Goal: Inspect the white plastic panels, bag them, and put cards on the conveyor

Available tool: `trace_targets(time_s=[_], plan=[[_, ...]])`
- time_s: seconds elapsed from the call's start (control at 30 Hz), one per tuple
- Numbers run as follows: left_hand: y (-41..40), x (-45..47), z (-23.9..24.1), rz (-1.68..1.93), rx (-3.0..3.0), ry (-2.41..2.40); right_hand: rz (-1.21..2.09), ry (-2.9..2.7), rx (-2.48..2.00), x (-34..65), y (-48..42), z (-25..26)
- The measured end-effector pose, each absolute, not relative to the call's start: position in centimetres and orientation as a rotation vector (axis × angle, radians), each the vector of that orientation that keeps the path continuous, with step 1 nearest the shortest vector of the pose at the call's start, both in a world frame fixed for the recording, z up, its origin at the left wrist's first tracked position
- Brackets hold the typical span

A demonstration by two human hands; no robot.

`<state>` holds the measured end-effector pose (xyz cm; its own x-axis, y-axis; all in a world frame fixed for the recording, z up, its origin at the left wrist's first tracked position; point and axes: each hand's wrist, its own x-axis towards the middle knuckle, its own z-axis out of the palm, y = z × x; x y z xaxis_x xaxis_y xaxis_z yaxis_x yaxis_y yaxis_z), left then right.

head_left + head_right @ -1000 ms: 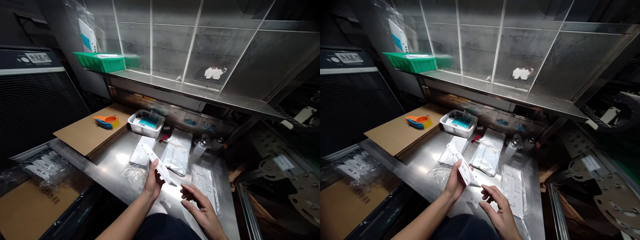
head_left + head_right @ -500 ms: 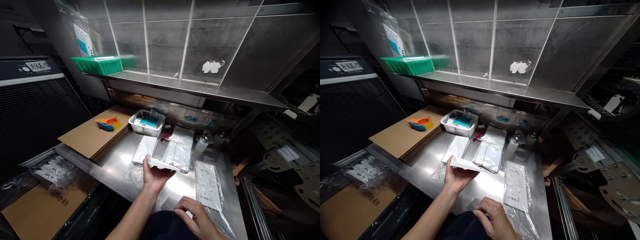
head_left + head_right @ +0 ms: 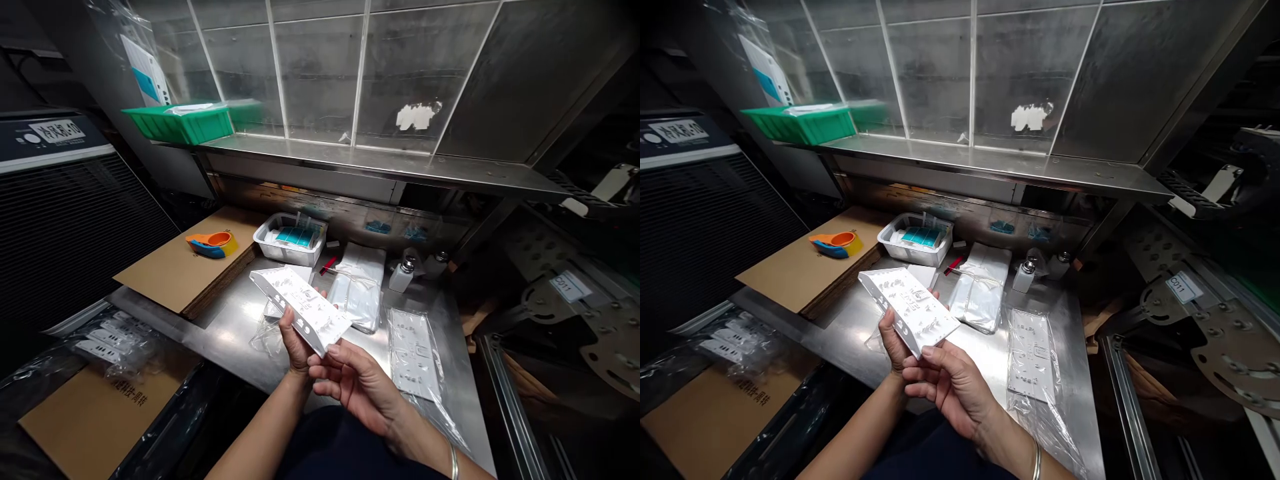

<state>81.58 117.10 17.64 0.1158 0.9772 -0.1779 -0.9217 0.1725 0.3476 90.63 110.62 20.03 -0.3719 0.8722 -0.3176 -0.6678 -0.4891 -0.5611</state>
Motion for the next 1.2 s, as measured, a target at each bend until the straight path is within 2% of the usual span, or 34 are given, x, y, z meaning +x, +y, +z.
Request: trace_targets(time_s=[0.67, 0.83, 0.9, 0.93, 1.0, 1.03, 1.1, 1.2], plan=[[117.0, 81.1, 16.9, 1.364, 0.246, 0.388, 1.974, -0.39, -0.792, 89.7, 110.4, 19.9], [118.5, 79.6, 17.0, 1.466, 0.203, 0.435, 1.979, -0.684, -0.886, 90.3, 111.1, 17.2], [119.5, 78.2, 16.8, 1.495, 0.178, 0.476, 1.781, -1.136, -1.145, 91.7, 112.5, 14.5], [119.9, 77.5, 16.5, 1.474, 0.16, 0.507, 1.553, -1.422, -1.341, 92.7, 113.5, 13.1], [119.9, 76.2, 15.6, 1.365, 0.113, 0.587, 0.899, -1.96, -1.714, 95.0, 115.7, 10.5], [119.5, 75.8, 14.9, 1.291, 0.085, 0.631, 0.688, -2.079, -1.802, 96.0, 116.9, 9.5], [117.9, 75.4, 13.5, 1.144, 0.038, 0.704, 0.483, -2.212, -1.864, 97.5, 118.8, 8.0], [114.8, 76.2, 11.1, 0.912, 0.026, 0.732, 0.386, -2.366, -1.842, 98.3, 120.7, 6.4]])
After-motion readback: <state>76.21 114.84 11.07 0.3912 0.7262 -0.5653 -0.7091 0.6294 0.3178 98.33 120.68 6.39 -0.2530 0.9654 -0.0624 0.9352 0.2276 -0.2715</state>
